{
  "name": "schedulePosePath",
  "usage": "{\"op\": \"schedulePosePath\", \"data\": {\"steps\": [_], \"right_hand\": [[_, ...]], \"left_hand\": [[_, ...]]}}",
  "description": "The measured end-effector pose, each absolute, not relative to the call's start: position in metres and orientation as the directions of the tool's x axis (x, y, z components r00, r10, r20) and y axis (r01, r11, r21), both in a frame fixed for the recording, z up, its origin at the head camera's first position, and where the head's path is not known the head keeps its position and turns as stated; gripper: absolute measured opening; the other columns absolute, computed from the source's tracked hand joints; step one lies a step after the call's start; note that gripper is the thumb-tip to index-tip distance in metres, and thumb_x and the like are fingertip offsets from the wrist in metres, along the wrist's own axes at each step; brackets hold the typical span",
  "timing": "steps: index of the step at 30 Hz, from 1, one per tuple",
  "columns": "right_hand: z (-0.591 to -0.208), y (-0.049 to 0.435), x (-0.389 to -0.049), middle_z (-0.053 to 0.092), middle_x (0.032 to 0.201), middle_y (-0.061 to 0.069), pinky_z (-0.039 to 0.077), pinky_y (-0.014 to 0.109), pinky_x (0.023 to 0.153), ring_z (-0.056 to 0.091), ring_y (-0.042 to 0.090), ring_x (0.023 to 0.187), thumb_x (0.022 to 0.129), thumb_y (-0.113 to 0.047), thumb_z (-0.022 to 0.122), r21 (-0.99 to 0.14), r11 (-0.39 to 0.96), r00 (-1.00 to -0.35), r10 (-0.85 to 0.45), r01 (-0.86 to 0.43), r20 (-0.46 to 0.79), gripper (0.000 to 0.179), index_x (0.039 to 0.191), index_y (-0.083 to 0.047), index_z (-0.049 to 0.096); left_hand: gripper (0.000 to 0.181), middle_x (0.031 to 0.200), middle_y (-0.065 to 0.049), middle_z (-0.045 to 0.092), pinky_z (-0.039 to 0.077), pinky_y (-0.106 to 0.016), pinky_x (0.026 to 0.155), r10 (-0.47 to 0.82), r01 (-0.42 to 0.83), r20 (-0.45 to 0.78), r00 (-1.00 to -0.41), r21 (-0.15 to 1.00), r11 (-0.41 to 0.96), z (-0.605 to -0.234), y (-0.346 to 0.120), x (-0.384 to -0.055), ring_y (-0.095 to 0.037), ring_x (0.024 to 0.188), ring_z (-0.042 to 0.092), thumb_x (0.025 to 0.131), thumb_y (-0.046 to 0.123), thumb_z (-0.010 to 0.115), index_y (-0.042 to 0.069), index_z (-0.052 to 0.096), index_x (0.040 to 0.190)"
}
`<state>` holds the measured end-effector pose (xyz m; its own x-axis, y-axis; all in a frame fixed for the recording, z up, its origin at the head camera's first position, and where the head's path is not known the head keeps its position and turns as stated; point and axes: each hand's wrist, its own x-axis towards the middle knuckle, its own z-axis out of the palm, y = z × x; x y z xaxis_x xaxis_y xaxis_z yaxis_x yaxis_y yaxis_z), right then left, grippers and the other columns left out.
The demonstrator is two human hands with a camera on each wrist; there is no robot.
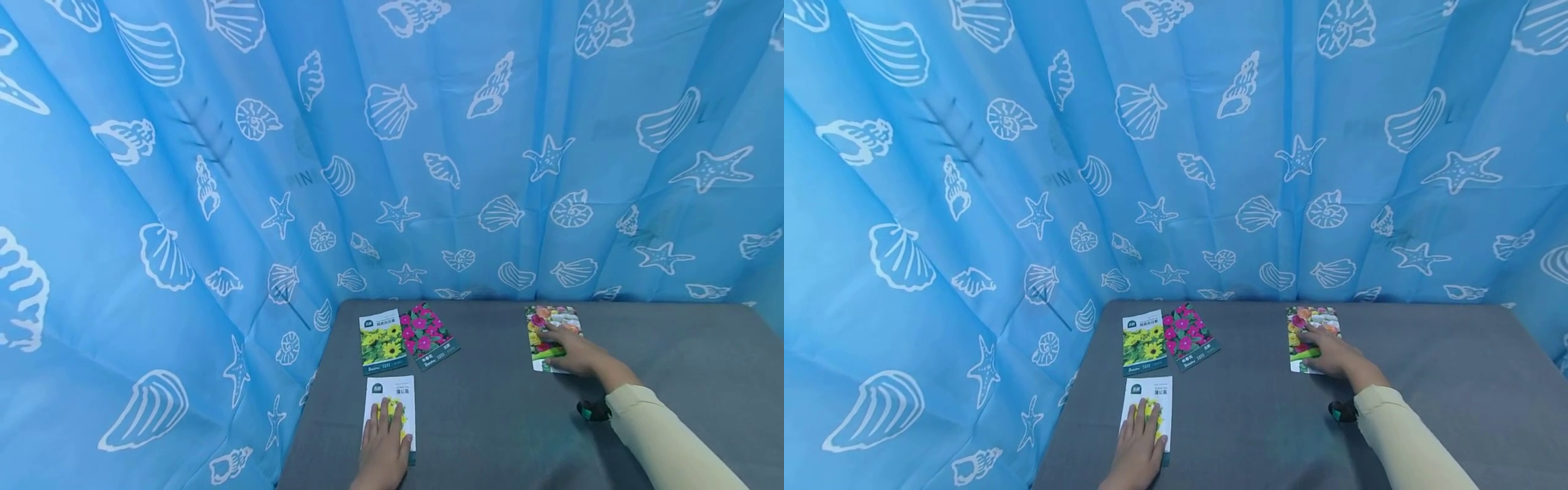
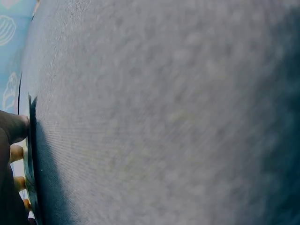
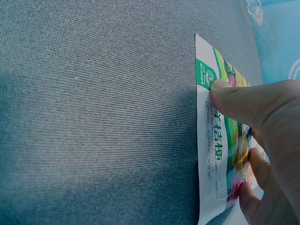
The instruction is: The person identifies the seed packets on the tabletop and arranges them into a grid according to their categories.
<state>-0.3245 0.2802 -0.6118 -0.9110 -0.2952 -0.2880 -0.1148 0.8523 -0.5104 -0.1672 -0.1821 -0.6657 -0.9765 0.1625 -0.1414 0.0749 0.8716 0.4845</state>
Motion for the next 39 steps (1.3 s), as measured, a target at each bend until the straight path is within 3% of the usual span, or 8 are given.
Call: {"op": "schedulePosePath", "data": {"steps": [6, 23, 39], "right_hand": [[-0.614, 0.281, -0.325, 0.028, 0.164, 0.039, 0.031, 0.085, 0.109, 0.027, 0.067, 0.147, 0.1, -0.033, 0.073, -0.51, 0.853, -0.91, -0.292, -0.11, -0.293, 0.069, 0.159, -0.006, 0.047], [-0.614, 0.281, -0.323, 0.027, 0.165, 0.039, 0.03, 0.084, 0.112, 0.025, 0.067, 0.149, 0.1, -0.029, 0.073, -0.535, 0.836, -0.912, -0.31, -0.126, -0.27, 0.069, 0.159, -0.005, 0.047], [-0.617, 0.283, -0.325, 0.026, 0.165, 0.039, 0.028, 0.085, 0.111, 0.023, 0.067, 0.149, 0.1, -0.029, 0.073, -0.539, 0.832, -0.911, -0.316, -0.132, -0.264, 0.068, 0.159, -0.005, 0.047]], "left_hand": [[0.064, 0.173, -0.028, 0.023, 0.019, -0.076, 0.125, 0.145, 0.041, -0.193, -0.97, 0.457, 0.888, -0.663, -0.178, -0.166, -0.055, 0.16, 0.016, 0.108, 0.034, 0.059, 0.006, 0.04, 0.162], [0.062, 0.167, -0.027, 0.034, 0.034, -0.073, 0.119, 0.133, 0.084, -0.103, -0.986, 0.384, 0.919, -0.658, -0.166, -0.155, -0.055, 0.154, 0.031, 0.105, 0.034, 0.064, 0.006, 0.048, 0.157], [0.062, 0.168, -0.027, 0.031, 0.031, -0.073, 0.122, 0.135, 0.062, -0.164, -0.977, 0.389, 0.919, -0.661, -0.158, -0.156, -0.056, 0.155, 0.028, 0.105, 0.035, 0.064, 0.007, 0.047, 0.158]]}}
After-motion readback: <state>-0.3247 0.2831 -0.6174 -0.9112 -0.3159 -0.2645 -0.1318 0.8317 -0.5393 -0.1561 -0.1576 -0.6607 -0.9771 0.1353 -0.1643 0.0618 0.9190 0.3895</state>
